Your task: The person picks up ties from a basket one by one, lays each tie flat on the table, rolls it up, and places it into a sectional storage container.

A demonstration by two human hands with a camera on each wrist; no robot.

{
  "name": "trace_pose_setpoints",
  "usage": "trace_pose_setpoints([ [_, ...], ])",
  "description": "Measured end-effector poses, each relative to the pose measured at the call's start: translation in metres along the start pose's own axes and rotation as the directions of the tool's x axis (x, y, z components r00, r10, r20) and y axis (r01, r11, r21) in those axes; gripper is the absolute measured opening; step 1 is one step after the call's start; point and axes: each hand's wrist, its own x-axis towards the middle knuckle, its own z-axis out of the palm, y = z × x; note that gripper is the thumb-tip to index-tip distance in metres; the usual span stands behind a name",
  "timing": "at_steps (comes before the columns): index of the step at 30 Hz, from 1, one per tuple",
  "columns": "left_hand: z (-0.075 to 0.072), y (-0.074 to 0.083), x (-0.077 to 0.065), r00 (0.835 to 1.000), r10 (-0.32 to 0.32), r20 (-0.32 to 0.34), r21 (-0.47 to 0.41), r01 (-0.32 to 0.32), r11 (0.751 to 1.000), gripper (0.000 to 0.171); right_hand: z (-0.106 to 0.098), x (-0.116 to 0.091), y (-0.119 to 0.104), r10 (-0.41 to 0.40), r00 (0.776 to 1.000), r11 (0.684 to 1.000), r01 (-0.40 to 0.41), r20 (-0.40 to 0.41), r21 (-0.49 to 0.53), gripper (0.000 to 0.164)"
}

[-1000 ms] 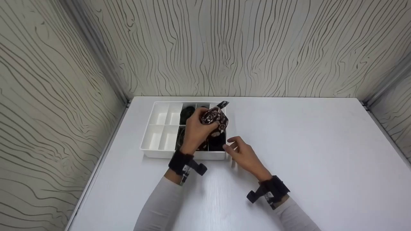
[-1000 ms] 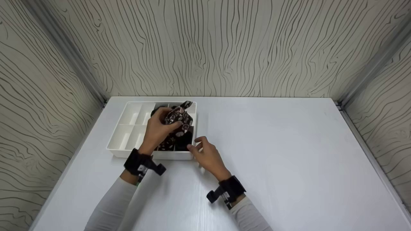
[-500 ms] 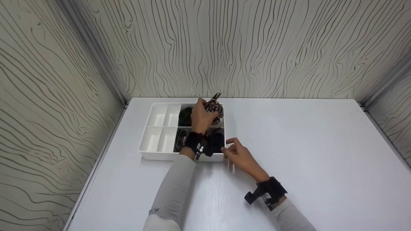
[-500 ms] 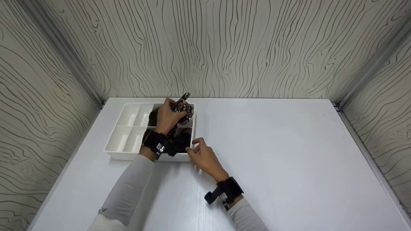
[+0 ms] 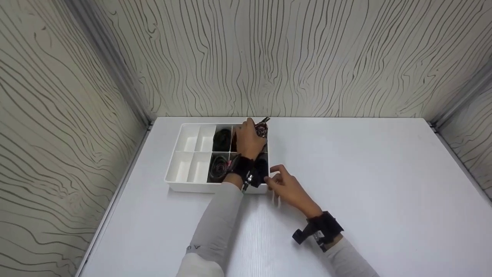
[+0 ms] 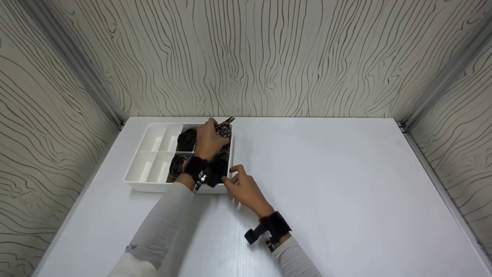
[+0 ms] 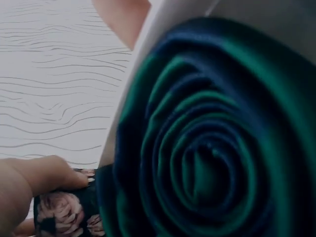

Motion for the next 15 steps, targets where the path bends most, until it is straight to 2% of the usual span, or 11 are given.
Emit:
trace_pose_setpoints([
  [4, -0.001, -0.001, -0.002, 0.999, 0.013, 0.047, 0.012, -0.014, 1.0, 0.057, 0.0, 0.001, 0.0, 0.012, 1.0, 1.0, -0.012, 0.012, 0.001, 0.044],
  [5, 0.008, -0.009, 0.002, 0.998, 0.026, 0.048, 0.021, -0.028, 0.999, 0.059, 0.0, 0.001, 0.0, 0.016, 1.0, 1.0, -0.016, 0.014, 0.003, 0.044],
  [9, 0.004, -0.012, 0.001, 0.995, 0.05, 0.091, 0.03, -0.052, 0.998, 0.065, 0.0, 0.001, 0.001, 0.024, 1.0, 1.0, -0.024, 0.015, 0.007, 0.044],
  [11, 0.007, -0.016, 0.001, 0.994, 0.087, 0.069, 0.055, -0.091, 0.994, 0.056, 0.0, 0.001, 0.001, 0.015, 1.0, 1.0, -0.015, 0.015, 0.006, 0.045],
  [12, -0.001, -0.009, -0.003, 0.993, 0.092, 0.074, 0.067, -0.097, 0.993, 0.049, 0.0, 0.002, 0.001, 0.009, 1.0, 1.0, -0.009, 0.018, 0.009, 0.045],
  [15, -0.001, -0.012, -0.004, 0.988, 0.135, 0.074, 0.125, -0.144, 0.982, 0.035, 0.001, 0.003, 0.002, -0.004, 1.0, 1.0, 0.003, 0.024, 0.018, 0.046],
])
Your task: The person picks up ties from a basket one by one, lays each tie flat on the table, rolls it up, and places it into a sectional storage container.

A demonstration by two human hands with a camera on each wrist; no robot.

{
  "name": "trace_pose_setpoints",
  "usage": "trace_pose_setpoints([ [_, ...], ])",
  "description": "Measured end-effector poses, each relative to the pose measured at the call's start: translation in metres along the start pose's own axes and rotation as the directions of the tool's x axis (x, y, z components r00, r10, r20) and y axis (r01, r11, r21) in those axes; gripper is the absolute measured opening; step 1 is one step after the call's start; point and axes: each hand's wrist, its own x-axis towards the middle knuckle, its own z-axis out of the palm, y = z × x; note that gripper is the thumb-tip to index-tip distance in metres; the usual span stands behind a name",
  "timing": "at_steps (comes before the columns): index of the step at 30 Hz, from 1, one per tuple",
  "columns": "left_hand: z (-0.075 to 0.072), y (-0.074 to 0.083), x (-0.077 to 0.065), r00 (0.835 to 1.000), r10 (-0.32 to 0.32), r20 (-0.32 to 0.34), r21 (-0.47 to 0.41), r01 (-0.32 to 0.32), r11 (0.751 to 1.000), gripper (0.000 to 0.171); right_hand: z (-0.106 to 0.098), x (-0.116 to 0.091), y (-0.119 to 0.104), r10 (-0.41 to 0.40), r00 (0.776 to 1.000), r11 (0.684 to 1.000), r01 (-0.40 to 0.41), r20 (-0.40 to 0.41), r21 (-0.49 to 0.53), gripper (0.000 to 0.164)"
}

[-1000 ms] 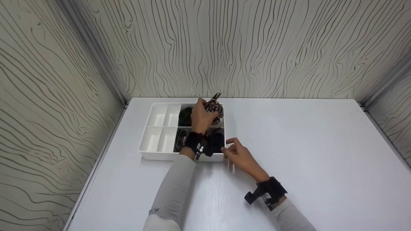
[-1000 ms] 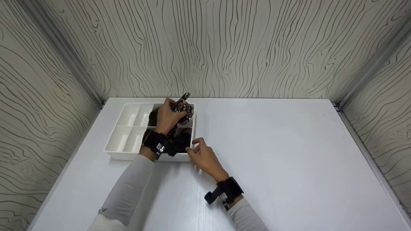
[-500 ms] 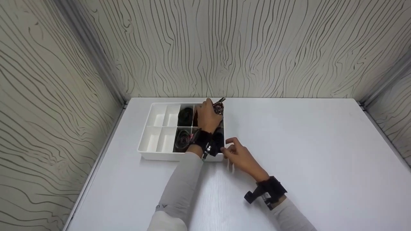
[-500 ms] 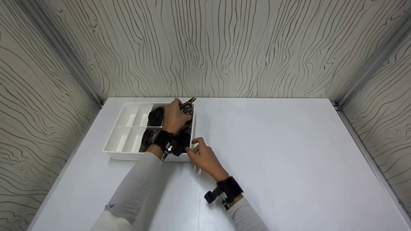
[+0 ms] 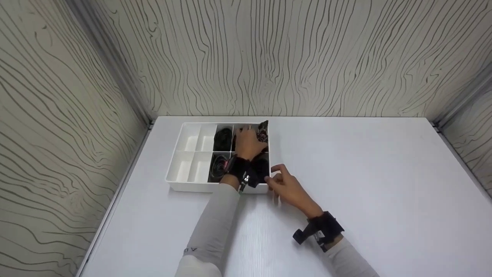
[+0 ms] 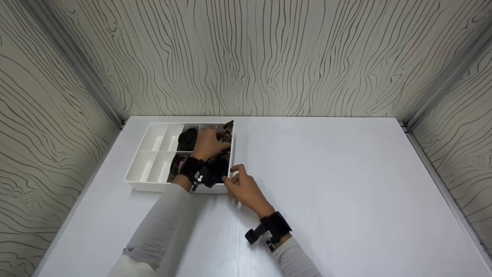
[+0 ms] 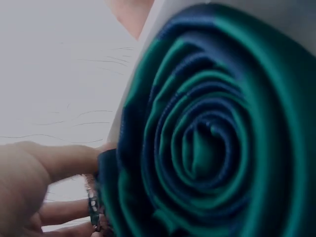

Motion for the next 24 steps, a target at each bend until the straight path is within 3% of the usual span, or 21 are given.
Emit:
trace_pose_setpoints([
  [2, 0.0, -0.001, 0.001, 0.999, 0.024, 0.039, 0.023, -0.025, 0.999, 0.03, 0.0, 0.0, 0.0, -0.001, 1.0, 1.0, 0.001, 0.005, 0.003, 0.046],
  [4, -0.005, -0.001, 0.002, 0.992, 0.025, 0.123, 0.013, -0.027, 1.0, 0.027, 0.001, 0.0, 0.001, 0.001, 1.0, 1.0, -0.001, 0.013, 0.004, 0.045],
  [7, 0.002, -0.015, 0.007, 0.984, 0.054, 0.17, -0.05, -0.046, 0.998, 0.02, -0.001, -0.002, 0.002, -0.005, 1.0, 1.0, 0.006, 0.024, -0.023, 0.045],
  [9, -0.005, -0.018, 0.005, 0.979, 0.058, 0.194, -0.109, -0.037, 0.993, 0.018, -0.005, -0.005, 0.002, -0.019, 0.999, 0.998, 0.02, 0.026, -0.059, 0.048],
  [11, -0.015, -0.021, -0.001, 0.976, 0.079, 0.205, -0.167, -0.044, 0.985, 0.027, -0.011, -0.012, 0.003, -0.034, 0.999, 0.993, 0.036, 0.018, -0.116, 0.053],
  [13, -0.038, -0.013, -0.014, 0.966, 0.089, 0.241, -0.203, -0.04, 0.978, 0.041, -0.02, -0.023, 0.003, -0.06, 0.998, 0.98, 0.059, 0.002, -0.192, 0.06],
  [16, -0.056, -0.018, -0.032, 0.958, 0.169, 0.23, -0.215, -0.12, 0.969, 0.054, -0.04, -0.041, 0.005, -0.141, 0.989, 0.931, 0.115, -0.052, -0.345, 0.076],
  [18, -0.066, -0.023, -0.046, 0.951, 0.221, 0.218, -0.196, -0.179, 0.964, 0.065, -0.055, -0.055, 0.007, -0.212, 0.973, 0.877, 0.146, -0.096, -0.458, 0.088],
  [21, -0.076, -0.031, -0.069, 0.936, 0.282, 0.208, -0.098, -0.267, 0.959, 0.082, -0.079, -0.073, 0.011, -0.302, 0.94, 0.79, 0.154, -0.159, -0.593, 0.103],
  [24, -0.081, -0.04, -0.093, 0.932, 0.292, 0.216, 0.036, -0.307, 0.951, 0.097, -0.101, -0.091, 0.015, -0.342, 0.918, 0.73, 0.125, -0.201, -0.671, 0.111],
])
